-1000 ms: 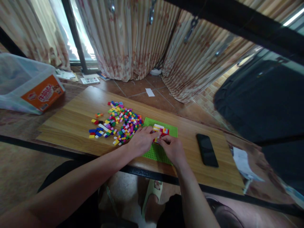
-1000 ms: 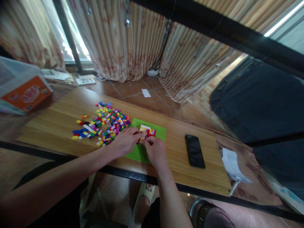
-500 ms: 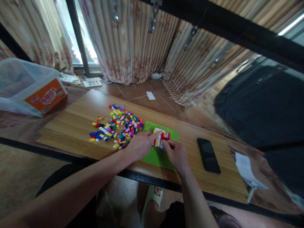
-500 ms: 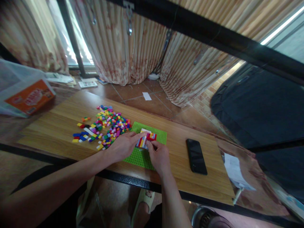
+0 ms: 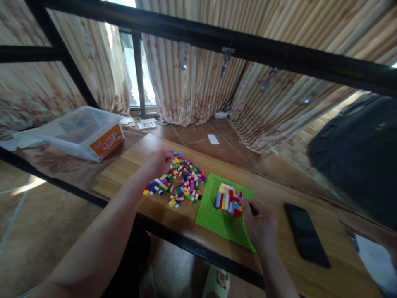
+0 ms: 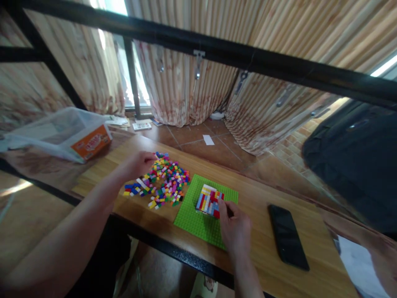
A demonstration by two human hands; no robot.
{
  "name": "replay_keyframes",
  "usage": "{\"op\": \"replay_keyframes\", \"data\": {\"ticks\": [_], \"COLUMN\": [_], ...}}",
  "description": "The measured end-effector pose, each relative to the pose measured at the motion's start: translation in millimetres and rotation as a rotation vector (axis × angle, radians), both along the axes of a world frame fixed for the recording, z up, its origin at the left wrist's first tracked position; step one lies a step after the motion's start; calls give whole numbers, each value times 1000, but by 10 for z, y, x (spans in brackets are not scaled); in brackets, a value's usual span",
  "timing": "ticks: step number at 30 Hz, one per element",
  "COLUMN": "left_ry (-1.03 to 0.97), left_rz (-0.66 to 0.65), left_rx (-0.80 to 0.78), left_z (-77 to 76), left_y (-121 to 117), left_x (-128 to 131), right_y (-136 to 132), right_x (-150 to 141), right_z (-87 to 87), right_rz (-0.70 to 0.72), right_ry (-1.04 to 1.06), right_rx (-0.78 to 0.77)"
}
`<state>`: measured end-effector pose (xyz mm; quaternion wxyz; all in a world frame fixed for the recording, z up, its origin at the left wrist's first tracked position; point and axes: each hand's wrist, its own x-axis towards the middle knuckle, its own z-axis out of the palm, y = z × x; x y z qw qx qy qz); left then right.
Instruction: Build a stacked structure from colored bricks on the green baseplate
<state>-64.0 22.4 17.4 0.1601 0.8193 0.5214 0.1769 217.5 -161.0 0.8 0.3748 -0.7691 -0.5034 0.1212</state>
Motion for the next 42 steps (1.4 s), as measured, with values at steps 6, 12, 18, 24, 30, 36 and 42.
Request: {"op": "replay_keyframes", "data": {"ticks": [6, 12, 18, 24, 30, 36, 42], "left_ry": [-8, 134, 253, 262, 217, 197, -84], "left_rz": [-49, -120, -123, -188, -194, -269, -242], "left_rx": [-245, -268, -188, -151, -210, -369, -371], "left_z": [-48, -30, -70, -250, -111, 64, 117], "left_y": [115, -5, -127, -10, 35, -40, -49], "left_x": [-520, -608, -546, -624, -762, -828, -630], "right_y": [24, 30, 64, 73, 45, 58, 83], "right_x": [7, -43, -71, -7, 133, 177, 137], "right_z": [-48, -102, -148, -83, 1, 20, 24], "right_rz": [22, 64, 78, 73, -36, -67, -40], "right_ry": [-61, -99, -141, -149, -200, -180, -158], "right_rx": [35, 38, 48, 109, 234, 289, 303]}}
